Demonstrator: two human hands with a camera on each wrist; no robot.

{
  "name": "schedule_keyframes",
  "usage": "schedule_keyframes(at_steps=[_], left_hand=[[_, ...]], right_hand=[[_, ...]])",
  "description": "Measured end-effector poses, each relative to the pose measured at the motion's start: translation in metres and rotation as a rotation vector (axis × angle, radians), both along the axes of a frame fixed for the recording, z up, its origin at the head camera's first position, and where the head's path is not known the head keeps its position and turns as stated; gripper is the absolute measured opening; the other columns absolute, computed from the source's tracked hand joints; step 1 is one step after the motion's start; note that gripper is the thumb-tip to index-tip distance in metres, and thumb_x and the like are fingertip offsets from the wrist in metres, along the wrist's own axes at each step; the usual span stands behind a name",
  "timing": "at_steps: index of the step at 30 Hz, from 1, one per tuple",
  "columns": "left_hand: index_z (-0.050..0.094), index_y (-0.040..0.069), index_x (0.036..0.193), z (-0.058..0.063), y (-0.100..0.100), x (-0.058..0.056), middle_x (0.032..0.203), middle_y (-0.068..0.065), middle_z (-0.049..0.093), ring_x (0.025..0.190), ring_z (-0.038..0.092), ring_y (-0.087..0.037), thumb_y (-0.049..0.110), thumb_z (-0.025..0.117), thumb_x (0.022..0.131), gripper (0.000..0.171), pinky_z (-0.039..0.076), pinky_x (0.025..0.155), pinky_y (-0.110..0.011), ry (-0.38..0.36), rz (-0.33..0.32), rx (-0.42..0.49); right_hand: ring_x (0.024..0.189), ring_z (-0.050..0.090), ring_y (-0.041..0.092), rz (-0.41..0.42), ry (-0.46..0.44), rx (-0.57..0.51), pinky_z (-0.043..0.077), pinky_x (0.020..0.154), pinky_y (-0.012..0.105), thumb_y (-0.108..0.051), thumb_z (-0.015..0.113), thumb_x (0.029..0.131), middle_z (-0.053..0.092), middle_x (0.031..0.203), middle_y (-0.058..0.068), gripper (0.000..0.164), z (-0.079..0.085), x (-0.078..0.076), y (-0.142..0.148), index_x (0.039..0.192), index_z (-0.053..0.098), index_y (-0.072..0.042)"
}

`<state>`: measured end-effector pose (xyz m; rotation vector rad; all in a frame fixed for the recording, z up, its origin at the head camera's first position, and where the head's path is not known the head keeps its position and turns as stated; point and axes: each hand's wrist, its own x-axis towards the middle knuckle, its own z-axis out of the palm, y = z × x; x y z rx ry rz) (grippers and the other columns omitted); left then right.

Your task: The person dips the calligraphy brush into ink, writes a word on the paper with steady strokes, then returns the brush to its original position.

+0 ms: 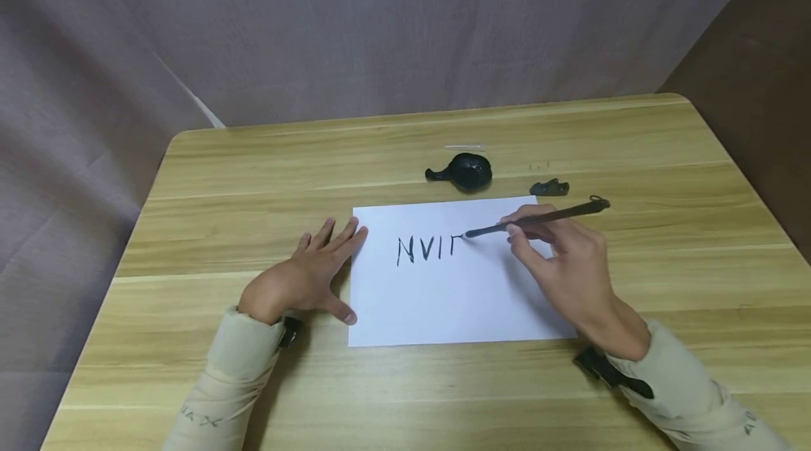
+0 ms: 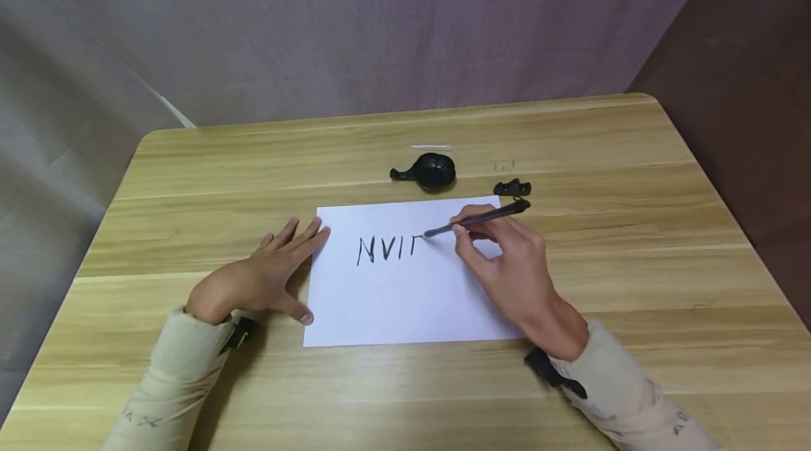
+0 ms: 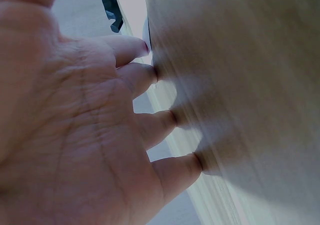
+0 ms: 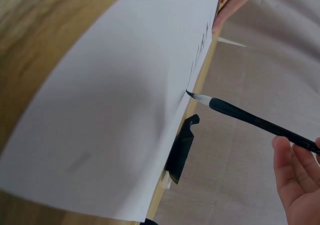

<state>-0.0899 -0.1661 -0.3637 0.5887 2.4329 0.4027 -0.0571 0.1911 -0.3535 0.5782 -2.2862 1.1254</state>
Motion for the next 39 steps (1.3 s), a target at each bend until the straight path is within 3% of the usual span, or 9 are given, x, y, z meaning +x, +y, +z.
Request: schedule_keyframes(at_steps=[8, 21, 31, 39], left_hand=[[0.007, 0.015, 0.171, 0.0, 0.0, 0.0, 0.178, -0.006, -0.006, 0.161, -0.013, -0.041, 0.041, 0.098, 0.071, 0.138, -0.001, 0.126, -0.069, 0.006, -0.009, -0.002], [0.007, 0.014, 0.171, 0.0, 0.0, -0.002, 0.178, -0.009, -0.004, 0.161, -0.011, -0.043, 0.044, 0.098, 0.071, 0.139, 0.001, 0.125, -0.072, 0.013, -0.019, -0.008], [0.008, 0.012, 0.171, 0.0, -0.001, -0.001, 0.178, -0.01, -0.004, 0.161, -0.01, -0.044, 0.043, 0.098, 0.07, 0.139, 0.001, 0.124, -0.073, 0.018, -0.022, 0.0], [0.008, 0.013, 0.171, -0.001, 0.0, -0.001, 0.178, -0.01, -0.004, 0.161, -0.01, -0.044, 0.043, 0.098, 0.07, 0.139, 0.001, 0.124, -0.073, 0.018, -0.023, 0.001]], right_hand=[[0.098, 0.066, -0.014, -0.018, -0.002, -0.009, 0.054, 0.087, 0.01, 0.013, 0.076, 0.086, 0.079, 0.1, 0.012, 0.021, 0.001, 0.002, 0.004, 0.106, 0.074, 0.004], [0.096, 0.066, -0.013, -0.029, -0.007, 0.009, 0.054, 0.086, 0.009, 0.013, 0.075, 0.085, 0.079, 0.098, 0.013, 0.021, 0.007, 0.01, 0.004, 0.104, 0.074, 0.005], [0.083, 0.078, 0.024, -0.011, -0.004, 0.046, 0.054, 0.086, 0.008, 0.013, 0.077, 0.083, 0.079, 0.099, 0.012, 0.023, 0.009, 0.016, -0.004, 0.104, 0.074, 0.004], [0.084, 0.078, 0.027, 0.025, -0.002, 0.026, 0.055, 0.087, 0.011, 0.014, 0.077, 0.083, 0.079, 0.1, 0.012, 0.023, 0.008, 0.018, -0.011, 0.104, 0.074, 0.004]])
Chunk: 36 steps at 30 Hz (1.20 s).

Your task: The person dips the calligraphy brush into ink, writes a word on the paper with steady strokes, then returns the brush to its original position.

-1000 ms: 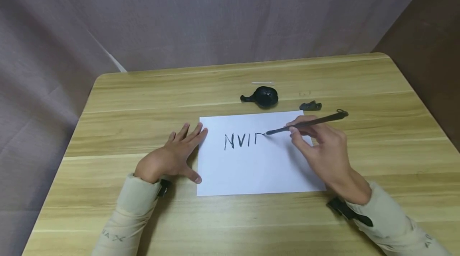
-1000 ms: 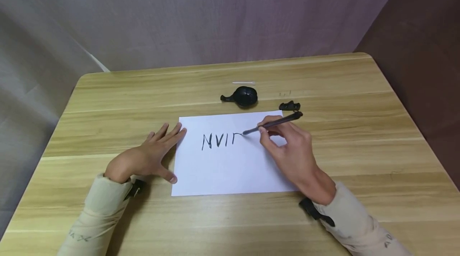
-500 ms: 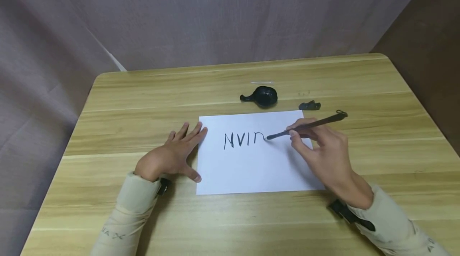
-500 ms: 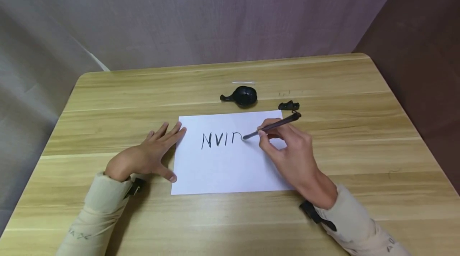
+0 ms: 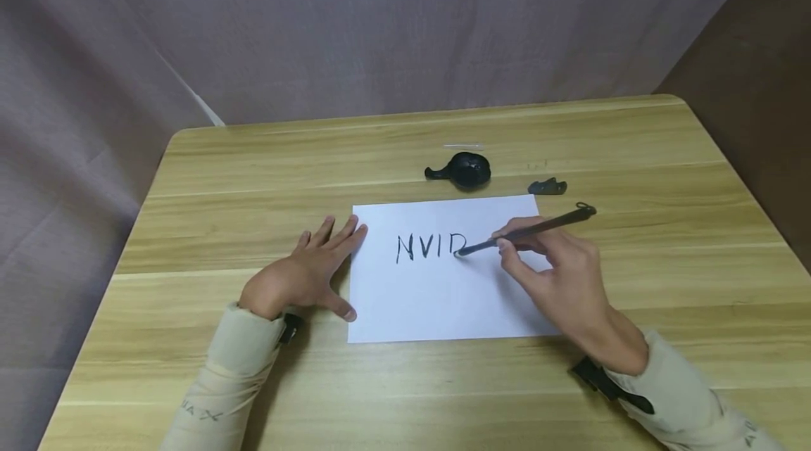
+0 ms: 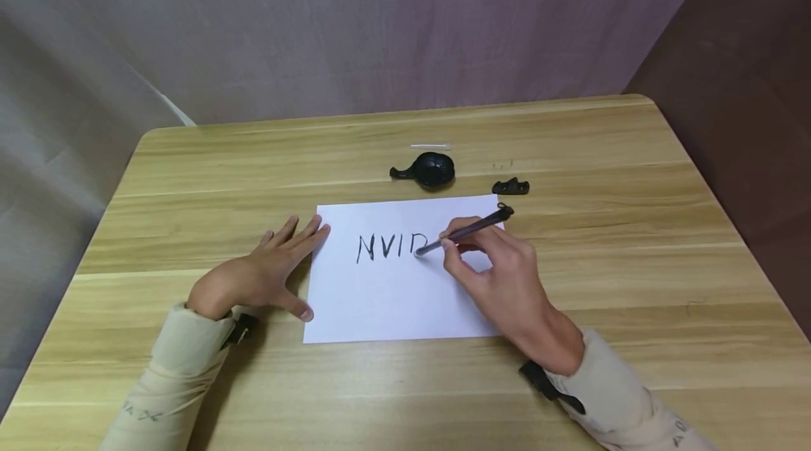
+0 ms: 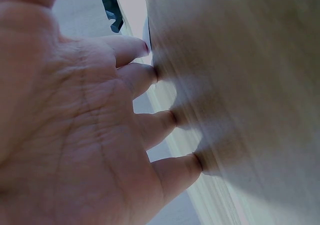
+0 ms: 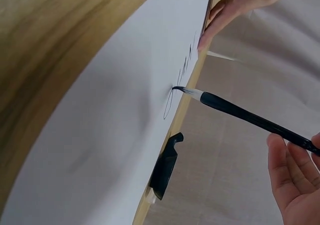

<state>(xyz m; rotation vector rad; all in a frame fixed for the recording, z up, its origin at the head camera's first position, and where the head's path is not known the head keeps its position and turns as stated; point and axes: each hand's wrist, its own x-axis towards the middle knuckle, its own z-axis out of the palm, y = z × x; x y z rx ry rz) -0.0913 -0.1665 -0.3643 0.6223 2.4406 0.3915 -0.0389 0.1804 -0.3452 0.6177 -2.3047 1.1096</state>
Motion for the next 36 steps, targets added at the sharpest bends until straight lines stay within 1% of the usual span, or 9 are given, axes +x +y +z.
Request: schedule_keyframes(at_steps=[2, 8, 10, 14, 20, 24, 27, 31, 36], left_hand=[[0.008, 0.013, 0.171, 0.0, 0.0, 0.0, 0.178, -0.01, -0.004, 0.161, -0.01, -0.044, 0.043, 0.098, 0.07, 0.139, 0.001, 0.124, -0.073, -0.001, 0.002, 0.005], [0.008, 0.014, 0.171, -0.003, -0.001, 0.004, 0.178, -0.007, -0.006, 0.161, -0.013, -0.042, 0.041, 0.098, 0.07, 0.138, -0.002, 0.125, -0.071, -0.02, 0.016, 0.021], [0.008, 0.014, 0.171, -0.004, -0.002, 0.006, 0.178, -0.008, -0.005, 0.161, -0.013, -0.042, 0.041, 0.098, 0.07, 0.138, -0.002, 0.125, -0.071, -0.024, 0.017, 0.026], [0.009, 0.014, 0.171, -0.004, -0.003, 0.009, 0.178, -0.008, -0.005, 0.161, -0.012, -0.042, 0.04, 0.099, 0.07, 0.138, -0.001, 0.125, -0.07, -0.021, 0.02, 0.026], [0.008, 0.015, 0.171, -0.003, -0.003, 0.005, 0.178, -0.006, -0.006, 0.161, -0.013, -0.041, 0.04, 0.098, 0.071, 0.138, -0.002, 0.126, -0.068, -0.015, 0.023, 0.013], [0.008, 0.015, 0.171, -0.004, -0.004, 0.004, 0.178, -0.006, -0.006, 0.161, -0.013, -0.041, 0.04, 0.098, 0.07, 0.138, -0.002, 0.126, -0.068, -0.016, 0.023, 0.011], [0.008, 0.015, 0.171, -0.004, -0.005, 0.004, 0.178, -0.006, -0.006, 0.161, -0.013, -0.04, 0.039, 0.099, 0.07, 0.138, -0.002, 0.126, -0.068, -0.019, 0.025, 0.01], [0.009, 0.014, 0.171, -0.003, -0.005, 0.004, 0.178, -0.008, -0.005, 0.161, -0.011, -0.043, 0.041, 0.099, 0.07, 0.138, 0.0, 0.125, -0.071, -0.014, 0.021, 0.012], [0.009, 0.013, 0.171, -0.003, -0.004, 0.002, 0.178, -0.009, -0.004, 0.161, -0.01, -0.044, 0.043, 0.098, 0.069, 0.139, 0.001, 0.124, -0.072, -0.01, 0.016, 0.018]], right_hand=[[0.086, 0.078, 0.023, 0.0, 0.007, -0.012, 0.055, 0.087, 0.011, 0.013, 0.077, 0.083, 0.079, 0.1, 0.011, 0.023, 0.0, 0.0, 0.0, 0.104, 0.074, 0.003], [0.096, 0.07, -0.005, 0.004, 0.038, -0.108, 0.056, 0.087, 0.012, 0.016, 0.075, 0.081, 0.078, 0.096, 0.015, 0.025, 0.002, -0.003, 0.005, 0.104, 0.075, 0.006], [0.097, 0.069, -0.009, -0.003, 0.044, -0.13, 0.056, 0.087, 0.012, 0.019, 0.075, 0.08, 0.077, 0.096, 0.018, 0.026, 0.002, -0.003, 0.008, 0.104, 0.074, 0.008], [0.096, 0.069, -0.009, -0.02, 0.037, -0.165, 0.056, 0.086, 0.012, 0.023, 0.074, 0.079, 0.076, 0.096, 0.022, 0.028, 0.004, -0.006, 0.013, 0.105, 0.072, 0.012], [0.093, 0.071, -0.007, -0.035, 0.022, -0.202, 0.057, 0.084, 0.013, 0.026, 0.073, 0.079, 0.076, 0.095, 0.022, 0.029, 0.006, -0.014, 0.018, 0.104, 0.072, 0.013], [0.093, 0.071, -0.007, -0.039, 0.003, -0.195, 0.058, 0.084, 0.014, 0.026, 0.073, 0.08, 0.076, 0.096, 0.022, 0.027, 0.004, -0.016, 0.02, 0.104, 0.07, 0.014], [0.095, 0.07, -0.008, -0.036, -0.013, -0.17, 0.058, 0.085, 0.015, 0.024, 0.073, 0.082, 0.076, 0.098, 0.023, 0.024, 0.003, -0.018, 0.022, 0.104, 0.069, 0.015], [0.097, 0.07, -0.008, -0.024, -0.033, -0.145, 0.058, 0.086, 0.016, 0.022, 0.073, 0.084, 0.075, 0.099, 0.024, 0.022, 0.002, -0.02, 0.024, 0.105, 0.068, 0.016], [0.097, 0.07, -0.009, -0.024, -0.036, -0.139, 0.058, 0.087, 0.016, 0.022, 0.074, 0.084, 0.075, 0.1, 0.025, 0.023, 0.002, -0.021, 0.025, 0.105, 0.068, 0.016]])
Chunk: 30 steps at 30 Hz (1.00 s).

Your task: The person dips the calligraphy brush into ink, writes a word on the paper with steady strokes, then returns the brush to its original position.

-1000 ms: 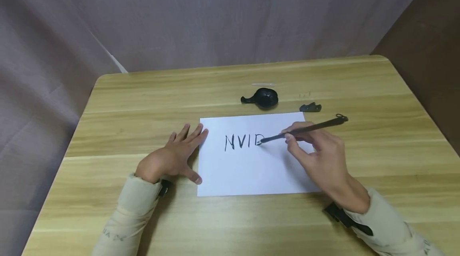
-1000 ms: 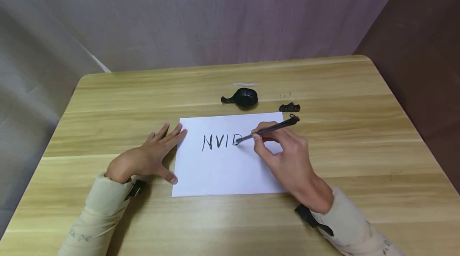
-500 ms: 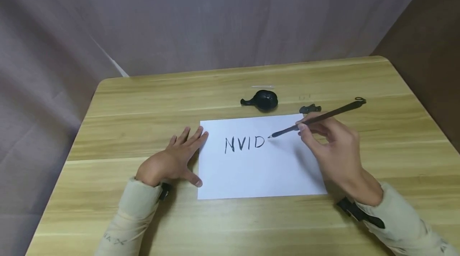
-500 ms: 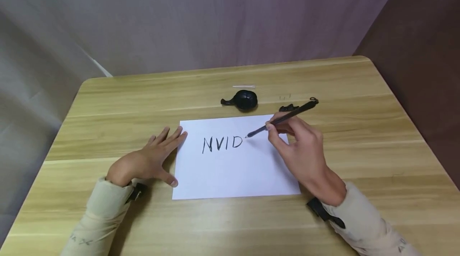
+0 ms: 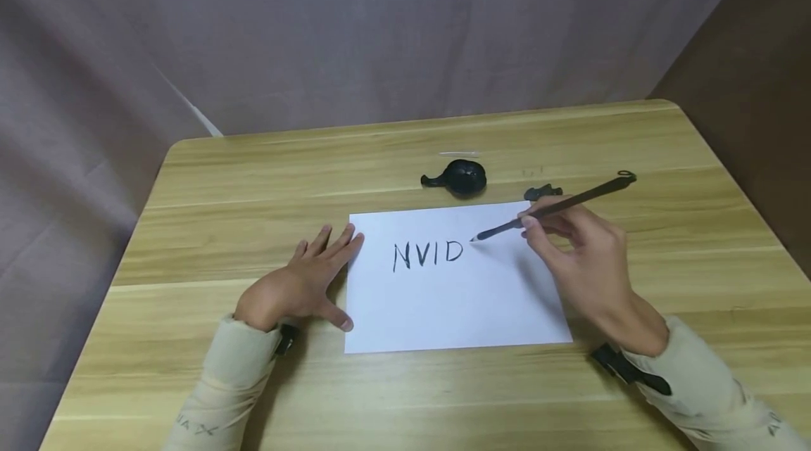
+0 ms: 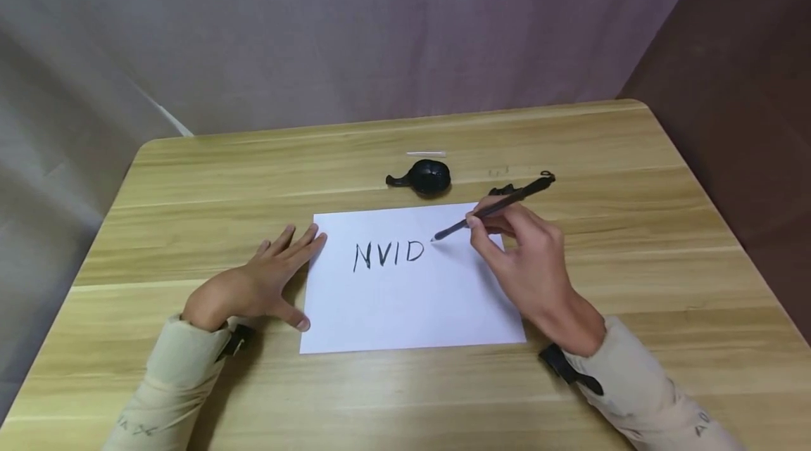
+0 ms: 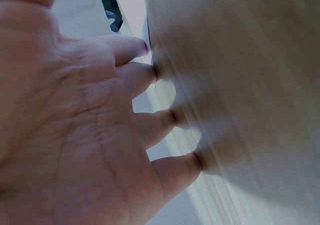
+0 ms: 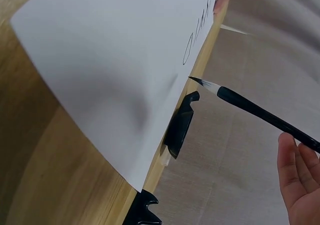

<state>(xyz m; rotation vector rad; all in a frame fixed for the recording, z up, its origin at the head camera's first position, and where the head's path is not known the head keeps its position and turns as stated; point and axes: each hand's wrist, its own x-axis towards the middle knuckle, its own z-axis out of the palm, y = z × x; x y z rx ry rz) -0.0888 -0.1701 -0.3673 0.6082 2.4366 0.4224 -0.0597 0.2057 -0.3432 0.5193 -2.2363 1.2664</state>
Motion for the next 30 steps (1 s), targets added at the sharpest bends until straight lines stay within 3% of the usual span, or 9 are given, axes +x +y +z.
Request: schedule_keyframes(at_steps=[30], left_hand=[[0.007, 0.014, 0.171, -0.0021, -0.001, -0.0014, 0.178, -0.008, -0.007, 0.161, -0.013, -0.043, 0.04, 0.099, 0.069, 0.14, -0.003, 0.125, -0.071, -0.012, 0.006, 0.003]], right_hand=[[0.097, 0.068, -0.011, -0.003, 0.021, 0.005, 0.056, 0.086, 0.012, 0.02, 0.074, 0.085, 0.077, 0.1, 0.022, 0.025, -0.004, -0.002, -0.0038, 0.108, 0.07, 0.011]])
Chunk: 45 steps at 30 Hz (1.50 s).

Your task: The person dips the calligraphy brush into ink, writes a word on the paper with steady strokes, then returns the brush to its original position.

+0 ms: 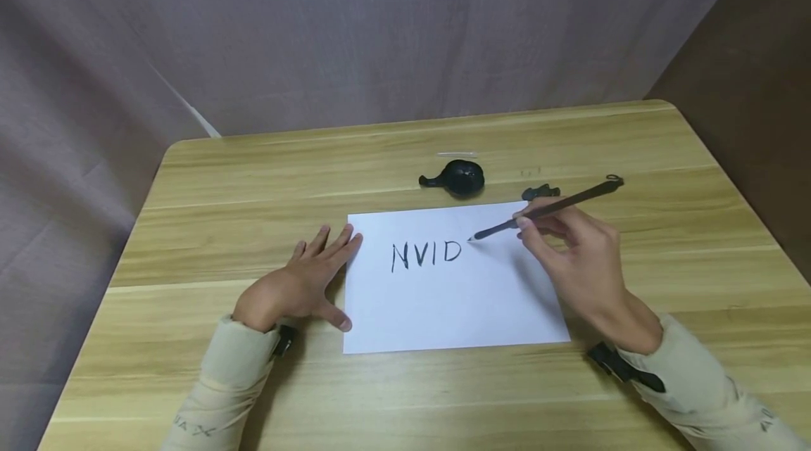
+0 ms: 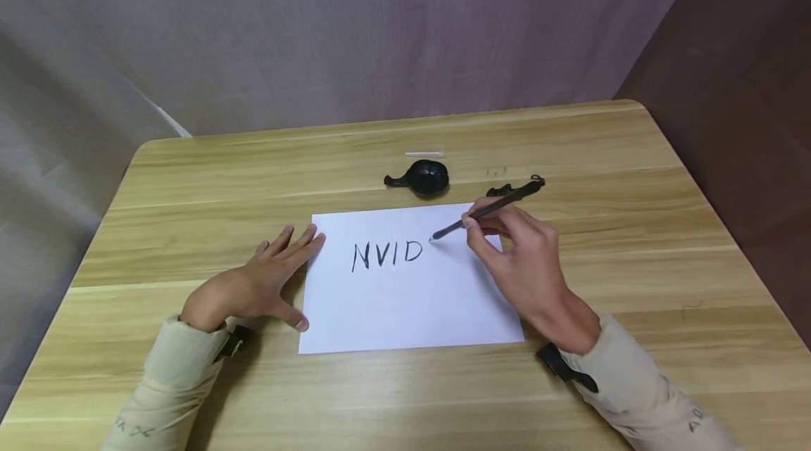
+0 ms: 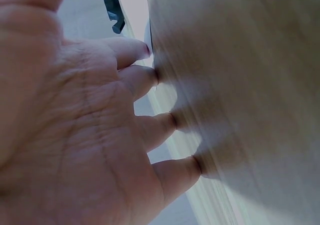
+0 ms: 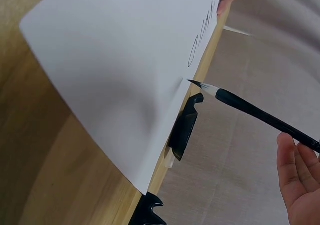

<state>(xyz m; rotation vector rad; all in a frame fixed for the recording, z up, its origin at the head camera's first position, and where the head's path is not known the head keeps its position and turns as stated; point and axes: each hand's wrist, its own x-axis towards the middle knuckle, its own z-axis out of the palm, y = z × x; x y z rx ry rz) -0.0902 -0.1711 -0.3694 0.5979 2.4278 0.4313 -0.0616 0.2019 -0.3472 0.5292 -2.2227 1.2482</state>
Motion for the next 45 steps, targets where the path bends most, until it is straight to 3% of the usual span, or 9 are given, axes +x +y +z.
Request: schedule_keyframes(at_steps=[20, 45], left_hand=[[0.006, 0.015, 0.172, 0.0, -0.001, 0.0, 0.178, -0.007, -0.007, 0.161, -0.013, -0.042, 0.04, 0.099, 0.069, 0.14, -0.002, 0.124, -0.071, -0.004, 0.002, -0.007], [0.008, 0.013, 0.171, 0.0, 0.0, 0.001, 0.178, -0.009, -0.005, 0.161, -0.012, -0.043, 0.04, 0.099, 0.069, 0.139, -0.002, 0.125, -0.07, 0.006, 0.0, 0.007]], right_hand=[[0.096, 0.069, -0.011, 0.01, 0.0, -0.017, 0.057, 0.085, 0.012, 0.021, 0.074, 0.084, 0.077, 0.1, 0.023, 0.025, -0.004, 0.0, -0.002, 0.108, 0.07, 0.013], [0.094, 0.066, -0.012, -0.009, 0.002, 0.072, 0.056, 0.085, 0.011, 0.017, 0.077, 0.081, 0.078, 0.096, 0.016, 0.023, 0.0, 0.011, -0.003, 0.101, 0.073, 0.007]])
